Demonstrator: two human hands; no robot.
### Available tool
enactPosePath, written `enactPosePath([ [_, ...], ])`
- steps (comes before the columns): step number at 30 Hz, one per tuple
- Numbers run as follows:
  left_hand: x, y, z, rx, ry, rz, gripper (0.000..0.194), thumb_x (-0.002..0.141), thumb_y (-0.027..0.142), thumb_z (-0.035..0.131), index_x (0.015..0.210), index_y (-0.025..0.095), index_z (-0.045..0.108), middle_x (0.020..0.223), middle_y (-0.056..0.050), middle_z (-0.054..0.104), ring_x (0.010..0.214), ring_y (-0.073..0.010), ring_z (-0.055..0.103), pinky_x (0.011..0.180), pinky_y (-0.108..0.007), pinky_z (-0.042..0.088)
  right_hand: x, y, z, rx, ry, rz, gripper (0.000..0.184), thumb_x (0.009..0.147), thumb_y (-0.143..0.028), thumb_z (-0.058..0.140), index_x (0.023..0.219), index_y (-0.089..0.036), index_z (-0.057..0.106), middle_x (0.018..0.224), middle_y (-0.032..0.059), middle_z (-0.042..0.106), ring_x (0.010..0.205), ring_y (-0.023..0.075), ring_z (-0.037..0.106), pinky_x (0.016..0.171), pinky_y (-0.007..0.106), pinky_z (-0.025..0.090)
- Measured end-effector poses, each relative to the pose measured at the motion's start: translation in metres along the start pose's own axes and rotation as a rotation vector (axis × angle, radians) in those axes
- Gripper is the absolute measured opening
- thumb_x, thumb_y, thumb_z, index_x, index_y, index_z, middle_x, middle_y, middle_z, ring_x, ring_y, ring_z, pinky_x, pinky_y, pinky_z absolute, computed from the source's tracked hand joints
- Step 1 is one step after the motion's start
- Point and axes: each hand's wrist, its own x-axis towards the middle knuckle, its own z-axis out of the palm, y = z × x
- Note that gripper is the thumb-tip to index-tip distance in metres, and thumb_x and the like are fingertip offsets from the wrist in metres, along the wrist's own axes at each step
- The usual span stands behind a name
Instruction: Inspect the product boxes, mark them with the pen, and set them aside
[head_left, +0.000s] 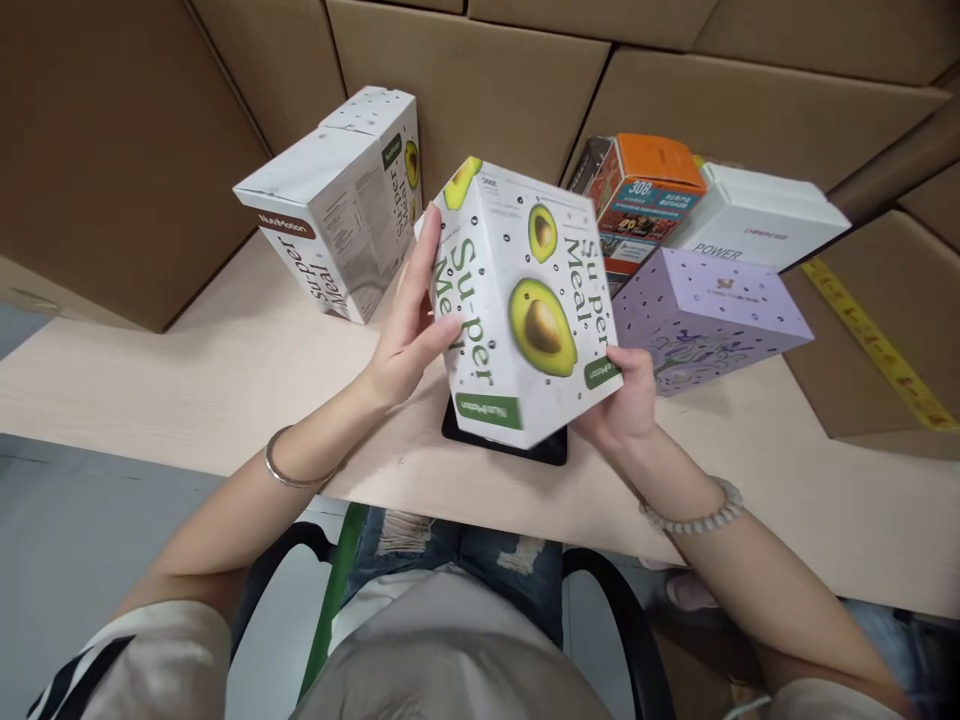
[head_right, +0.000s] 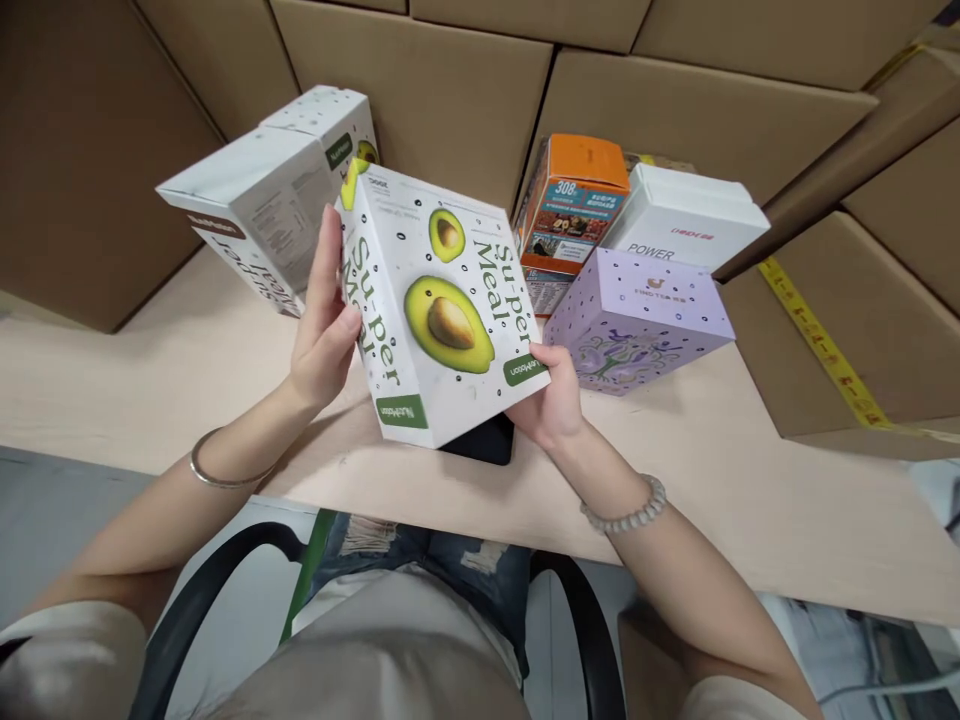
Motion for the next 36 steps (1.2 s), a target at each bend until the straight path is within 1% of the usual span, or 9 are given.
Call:
enactPosePath([
  [4, 0.001, -0.011, 0.002, 0.099, -0.11, 0.174, 0.118, 0.081, 0.083, 0.082, 0.175, 0.055, 0.017, 0.189, 0.008, 0.021, 0.176, -0.0427, 0.021, 0.145, -0.061, 0.026, 0.002, 0.002, -0.018, -0.153, 0.04, -0.175, 0.057, 0.075, -0.052, 0.082, 0.129, -0.034, 0.072, 0.126, 0.004, 0.084, 0.134, 0.0397, 0.073, 0.114, 0.063, 0.061],
  [7, -0.001, -0.02, 0.001, 0.198, -0.172, 0.206, 0.143, 0.073, 0.07, 0.096, 0.177, 0.052, -0.001, 0.19, -0.001, 0.017, 0.171, -0.0456, 0.034, 0.139, -0.063, 0.037, 0.008, 0.002, -0.036, -0.298, 0.06, -0.333, 0.064, 0.066, -0.048, 0.097, 0.124, -0.035, 0.073, 0.13, 0.0024, 0.082, 0.134, 0.0376, 0.073, 0.122, 0.063, 0.056],
  [11, -0.006, -0.028, -0.009, 0.261, -0.243, 0.252, 0.14, 0.08, 0.062, 0.093, 0.178, 0.043, -0.005, 0.185, -0.012, 0.03, 0.165, -0.0452, 0.043, 0.135, -0.065, 0.04, 0.012, 0.0, -0.046, -0.495, 0.025, -0.493, 0.068, 0.064, -0.048, 0.104, 0.123, -0.037, 0.072, 0.143, 0.0025, 0.076, 0.146, 0.0352, 0.065, 0.131, 0.062, 0.047],
  [14, -0.009, -0.03, -0.019, 0.312, -0.311, 0.278, 0.135, 0.085, 0.053, 0.089, 0.178, 0.038, -0.007, 0.182, -0.017, 0.033, 0.162, -0.0451, 0.047, 0.134, -0.065, 0.041, 0.008, 0.0, -0.044, -0.588, -0.018, -0.496, 0.067, 0.067, -0.046, 0.104, 0.124, -0.034, 0.071, 0.137, 0.0061, 0.079, 0.137, 0.0349, 0.071, 0.126, 0.063, 0.053],
  [19, -0.005, -0.027, -0.02, 0.315, -0.299, 0.283, 0.145, 0.079, 0.051, 0.096, 0.177, 0.045, -0.01, 0.185, -0.012, 0.027, 0.166, -0.0472, 0.039, 0.137, -0.069, 0.034, 0.008, 0.0, -0.041, -0.644, -0.032, -0.469, 0.067, 0.071, -0.049, 0.103, 0.126, -0.032, 0.07, 0.138, 0.0087, 0.078, 0.135, 0.0356, 0.072, 0.125, 0.064, 0.054],
  [25, 0.0, -0.012, 0.007, -0.006, -0.115, -0.023, 0.128, 0.081, 0.062, 0.092, 0.177, 0.049, 0.008, 0.19, -0.004, 0.016, 0.171, -0.0483, 0.03, 0.136, -0.067, 0.039, 0.004, -0.005, -0.03, -0.533, -0.123, -0.3, 0.09, 0.073, -0.074, 0.091, 0.149, -0.039, 0.058, 0.167, 0.0058, 0.06, 0.159, 0.0382, 0.052, 0.132, 0.06, 0.047],
  [30, -0.005, -0.001, 0.021, -0.272, -0.042, -0.403, 0.112, 0.089, 0.055, 0.083, 0.178, 0.037, 0.018, 0.183, -0.009, 0.039, 0.165, -0.0475, 0.043, 0.131, -0.066, 0.048, -0.007, -0.003, -0.018, -0.433, -0.137, -0.103, 0.115, 0.073, -0.059, 0.094, 0.169, -0.042, 0.034, 0.18, 0.0039, 0.044, 0.167, 0.0383, 0.042, 0.135, 0.061, 0.042],
  [33, -0.006, -0.008, 0.02, -0.335, -0.004, -0.455, 0.112, 0.085, 0.047, 0.085, 0.177, 0.035, 0.022, 0.172, -0.01, 0.056, 0.156, -0.0482, 0.055, 0.127, -0.068, 0.053, -0.006, 0.004, -0.013, -0.355, -0.081, -0.095, 0.112, 0.073, -0.049, 0.092, 0.168, -0.04, 0.035, 0.182, 0.0028, 0.042, 0.167, 0.0365, 0.041, 0.137, 0.06, 0.039],
  [36, -0.007, -0.021, 0.017, -0.324, -0.037, -0.399, 0.113, 0.082, 0.046, 0.088, 0.175, 0.039, 0.026, 0.172, -0.008, 0.057, 0.152, -0.0471, 0.061, 0.124, -0.066, 0.056, -0.003, 0.01, -0.011, -0.297, -0.022, -0.127, 0.108, 0.068, -0.039, 0.091, 0.164, -0.039, 0.042, 0.179, 0.0008, 0.046, 0.167, 0.035, 0.042, 0.138, 0.057, 0.038],
])
